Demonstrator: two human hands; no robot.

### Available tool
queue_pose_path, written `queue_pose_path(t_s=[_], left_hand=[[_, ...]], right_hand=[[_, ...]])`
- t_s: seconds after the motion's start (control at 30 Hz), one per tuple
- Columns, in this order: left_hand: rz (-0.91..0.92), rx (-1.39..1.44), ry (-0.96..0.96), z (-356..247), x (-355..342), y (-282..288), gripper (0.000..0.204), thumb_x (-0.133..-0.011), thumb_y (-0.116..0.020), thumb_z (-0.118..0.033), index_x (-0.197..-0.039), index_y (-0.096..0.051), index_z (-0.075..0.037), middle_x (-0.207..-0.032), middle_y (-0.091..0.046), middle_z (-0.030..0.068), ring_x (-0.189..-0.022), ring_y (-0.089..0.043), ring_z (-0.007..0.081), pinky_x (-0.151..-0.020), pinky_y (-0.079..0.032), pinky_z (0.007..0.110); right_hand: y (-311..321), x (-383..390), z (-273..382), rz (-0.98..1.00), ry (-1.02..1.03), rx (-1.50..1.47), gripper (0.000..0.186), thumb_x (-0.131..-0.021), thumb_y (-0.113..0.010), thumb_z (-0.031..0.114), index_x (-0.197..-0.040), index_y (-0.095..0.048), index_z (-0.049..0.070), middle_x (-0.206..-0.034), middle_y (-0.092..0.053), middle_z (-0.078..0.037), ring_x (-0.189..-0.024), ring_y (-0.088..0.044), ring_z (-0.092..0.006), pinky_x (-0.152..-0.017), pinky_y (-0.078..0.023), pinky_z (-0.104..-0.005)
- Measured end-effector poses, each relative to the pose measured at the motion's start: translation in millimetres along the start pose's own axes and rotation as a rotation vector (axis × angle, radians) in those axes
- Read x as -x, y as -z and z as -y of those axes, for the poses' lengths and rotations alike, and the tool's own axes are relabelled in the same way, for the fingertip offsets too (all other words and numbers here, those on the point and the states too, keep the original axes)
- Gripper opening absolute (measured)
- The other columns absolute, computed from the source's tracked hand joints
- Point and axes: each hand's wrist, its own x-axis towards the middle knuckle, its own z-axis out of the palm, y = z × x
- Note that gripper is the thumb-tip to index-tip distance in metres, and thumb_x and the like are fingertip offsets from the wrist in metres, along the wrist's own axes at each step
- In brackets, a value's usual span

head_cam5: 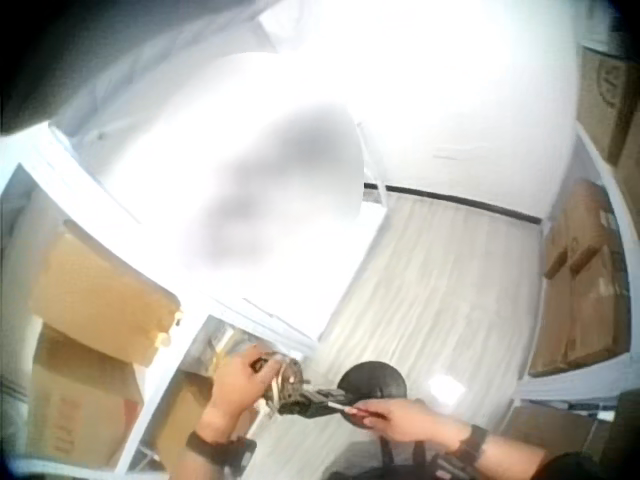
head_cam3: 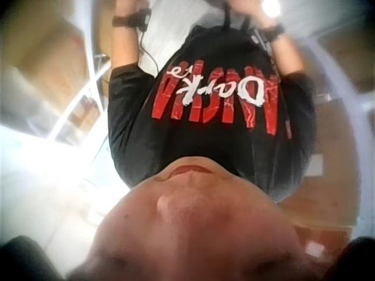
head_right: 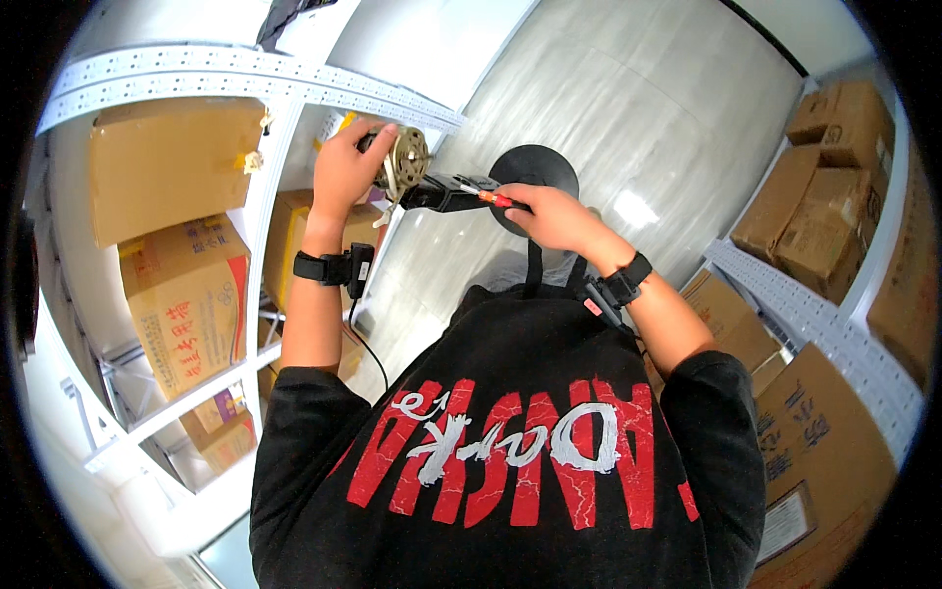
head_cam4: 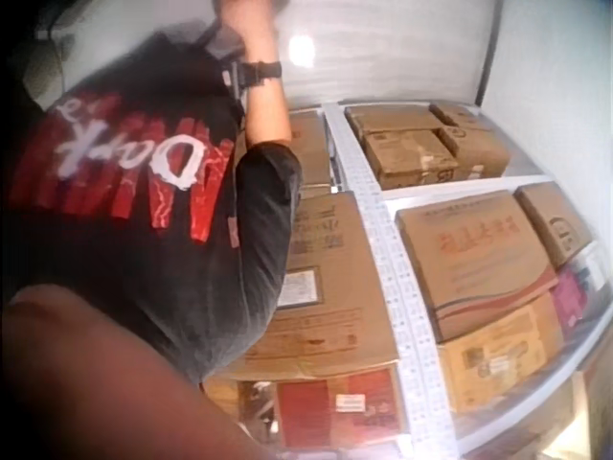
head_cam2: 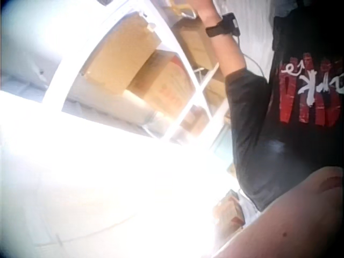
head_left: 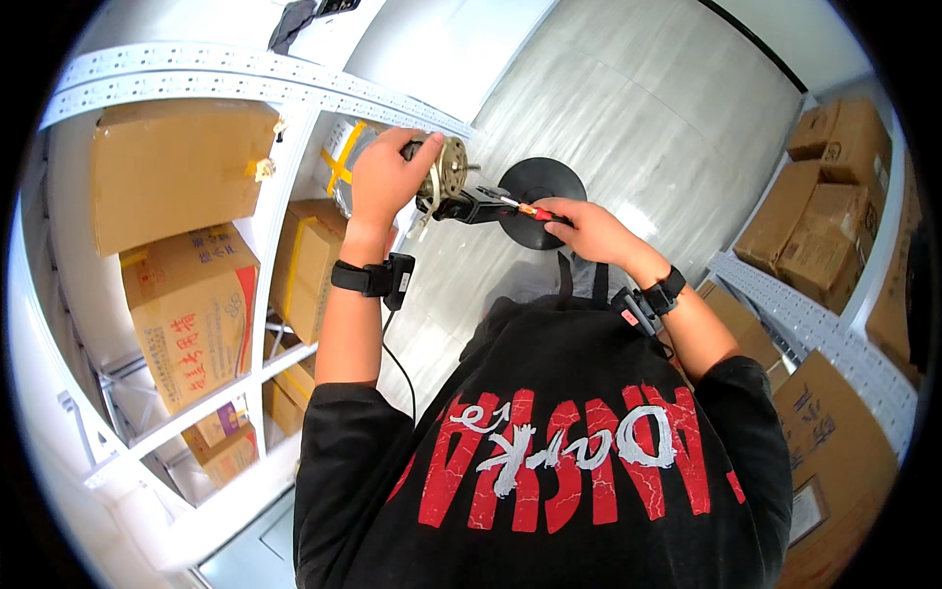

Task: The person uses a screwdriver to adjust and tighten screws on a mechanical device mounted on a stand. They repeatedly rotate the device and manipulate its components while working in a storage room.

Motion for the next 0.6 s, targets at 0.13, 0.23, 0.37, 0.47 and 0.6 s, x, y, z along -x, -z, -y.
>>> queue_pose_path(t_s=[0.13, 0.23, 0.37, 0.47, 0.6], left_hand=[[-0.081, 0.011, 0.056, 10, -5, -12, 0.048, -0.086, -0.064, -0.046, -0.086, -0.067, 0.002, -0.071, -0.065, 0.0195, -0.07, -0.063, 0.0384, -0.066, -0.049, 0.042], [-0.09, 0.152, 0.094, 19, -12, -21, 0.048, -0.086, -0.064, -0.044, -0.077, -0.06, 0.003, -0.069, -0.062, 0.0188, -0.065, -0.057, 0.0309, -0.066, -0.047, 0.039], [-0.094, 0.309, 0.081, 25, -23, -32, 0.044, -0.088, -0.064, -0.039, -0.074, -0.055, 0.002, -0.066, -0.055, 0.0093, -0.065, -0.049, 0.0169, -0.064, -0.043, 0.033], [-0.034, 0.412, 0.108, 30, -21, -36, 0.039, -0.089, -0.064, -0.037, -0.078, -0.056, 0.001, -0.073, -0.055, 0.005, -0.071, -0.049, 0.0132, -0.067, -0.043, 0.029], [-0.025, 0.399, 0.115, 16, -19, -33, 0.038, -0.088, -0.063, -0.037, -0.081, -0.058, 0.001, -0.077, -0.058, 0.0059, -0.074, -0.051, 0.0137, -0.07, -0.043, 0.028]], right_hand=[[-21, 13, 8, -0.138, -0.039, 0.028, 0.026, -0.09, -0.06, 0.016, -0.114, -0.066, 0.009, -0.086, -0.066, -0.015, -0.079, -0.064, -0.0313, -0.071, -0.049, -0.039], [-32, 13, 5, -0.24, -0.087, 0.067, 0.025, -0.085, -0.06, 0.013, -0.108, -0.067, 0.006, -0.087, -0.067, -0.017, -0.082, -0.065, -0.0348, -0.072, -0.05, -0.0419], [-50, 5, -18, -0.405, 0.107, -0.042, 0.025, -0.086, -0.062, 0.015, -0.108, -0.068, 0.005, -0.093, -0.068, -0.018, -0.086, -0.064, -0.0361, -0.075, -0.051, -0.0407], [-54, -1, -16, -0.516, 0.179, 0.15, 0.024, -0.087, -0.063, 0.017, -0.109, -0.069, 0.011, -0.097, -0.068, -0.014, -0.09, -0.064, -0.0345, -0.078, -0.051, -0.0415], [-54, -12, -25, -0.626, 0.216, 0.307, 0.025, -0.088, -0.063, 0.015, -0.112, -0.069, 0.013, -0.097, -0.068, -0.009, -0.089, -0.063, -0.0302, -0.078, -0.051, -0.0384]])
